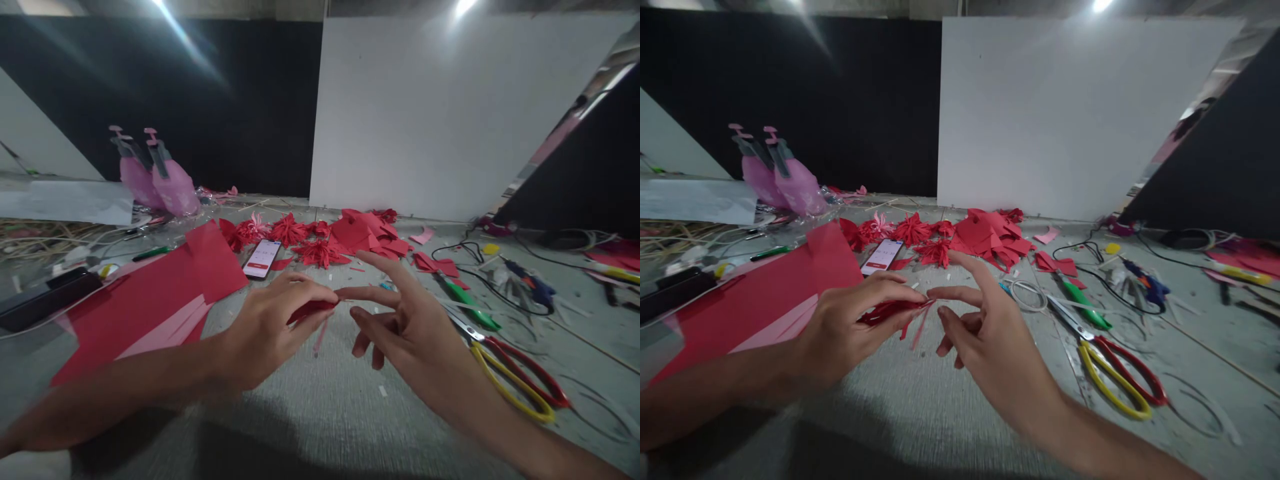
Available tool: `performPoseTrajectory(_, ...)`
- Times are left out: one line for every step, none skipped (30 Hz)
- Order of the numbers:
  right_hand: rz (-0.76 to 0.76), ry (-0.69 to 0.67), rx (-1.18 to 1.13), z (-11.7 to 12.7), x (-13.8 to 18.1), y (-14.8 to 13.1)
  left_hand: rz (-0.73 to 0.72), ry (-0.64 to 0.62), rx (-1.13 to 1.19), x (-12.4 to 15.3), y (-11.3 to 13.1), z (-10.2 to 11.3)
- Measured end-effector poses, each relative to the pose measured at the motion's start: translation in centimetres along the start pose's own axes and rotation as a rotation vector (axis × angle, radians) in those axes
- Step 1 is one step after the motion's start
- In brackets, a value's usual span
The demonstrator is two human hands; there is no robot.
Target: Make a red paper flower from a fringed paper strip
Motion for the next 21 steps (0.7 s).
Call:
performPoseTrajectory(0.005, 0.022, 0.0, 0.1, -0.1, 0.0, -0.026, 0.008, -0.016, 0.1, -0.1, -0.1)
performPoseTrajectory(0.011, 0.05, 0.002, 0.3, -0.3, 0.1, -0.053, 0.015, -0.029, 0.1, -0.2, -0.1)
performPoseTrajectory(0.017, 0.072, 0.008, 0.3, -0.4, 0.1, -0.084, 0.022, -0.041, 0.2, -0.3, -0.1)
performPoseTrajectory(0.017, 0.075, 0.016, 0.4, -0.5, 0.2, -0.126, 0.03, -0.052, 0.3, -0.4, 0.0)
performPoseTrajectory(0.012, 0.069, 0.024, 0.4, -0.5, 0.3, -0.173, 0.03, -0.065, 0.4, -0.5, 0.1)
performPoseTrajectory(0.004, 0.062, 0.033, 0.4, -0.5, 0.3, -0.223, 0.028, -0.085, 0.6, -0.5, 0.2)
performPoseTrajectory(-0.001, 0.064, 0.042, 0.3, -0.4, 0.2, -0.262, 0.022, -0.112, 0.7, -0.6, 0.3)
performPoseTrajectory(-0.004, 0.078, 0.058, 0.3, -0.3, 0.1, -0.283, 0.01, -0.142, 0.9, -0.7, 0.4)
performPoseTrajectory(-0.001, 0.115, 0.077, 0.3, -0.2, 0.0, -0.285, -0.005, -0.172, 1.0, -0.8, 0.5)
performPoseTrajectory(0.009, 0.167, 0.092, 0.3, -0.1, -0.2, -0.28, -0.018, -0.194, 1.2, -0.9, 0.6)
performPoseTrajectory(0.021, 0.205, 0.098, 0.3, 0.0, -0.3, -0.273, -0.033, -0.201, 1.3, -1.1, 0.6)
performPoseTrajectory(0.026, 0.209, 0.093, 0.2, 0.0, -0.4, -0.275, -0.048, -0.197, 1.3, -1.2, 0.5)
performPoseTrajectory(0.027, 0.186, 0.079, 0.1, 0.0, -0.4, -0.287, -0.066, -0.187, 1.3, -1.3, 0.3)
performPoseTrajectory(0.024, 0.147, 0.066, 0.0, -0.1, -0.2, -0.306, -0.075, -0.175, 1.2, -1.5, 0.2)
performPoseTrajectory(0.024, 0.107, 0.066, -0.1, -0.2, 0.0, -0.32, -0.067, -0.165, 1.1, -1.6, -0.1)
performPoseTrajectory(0.026, 0.075, 0.083, -0.2, -0.3, 0.3, -0.324, -0.043, -0.161, 1.0, -1.7, -0.2)
performPoseTrajectory(0.04, 0.073, 0.116, -0.2, -0.4, 0.7, -0.315, -0.008, -0.162, 0.8, -1.8, -0.4)
performPoseTrajectory(0.065, 0.093, 0.154, -0.2, -0.5, 0.9, -0.299, 0.03, -0.165, 0.6, -1.9, -0.5)
performPoseTrajectory(0.091, 0.115, 0.197, 0.0, -0.6, 1.2, -0.279, 0.058, -0.166, 0.4, -2.0, -0.6)
performPoseTrajectory(0.118, 0.137, 0.243, 0.2, -0.7, 1.3, -0.263, 0.076, -0.169, 0.3, -2.0, -0.6)
performPoseTrajectory(0.144, 0.158, 0.295, 0.5, -0.8, 1.3, -0.249, 0.078, -0.173, 0.2, -2.0, -0.6)
Point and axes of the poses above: each hand's wrist, its own x-axis away from the middle knuckle, its own z-axis out of the back of the hand, y = z × x, the point moved 1 cm from there along -x, towards the middle knuckle, and after that the axes turned 7 degrees about x, right-handed, at the moved point
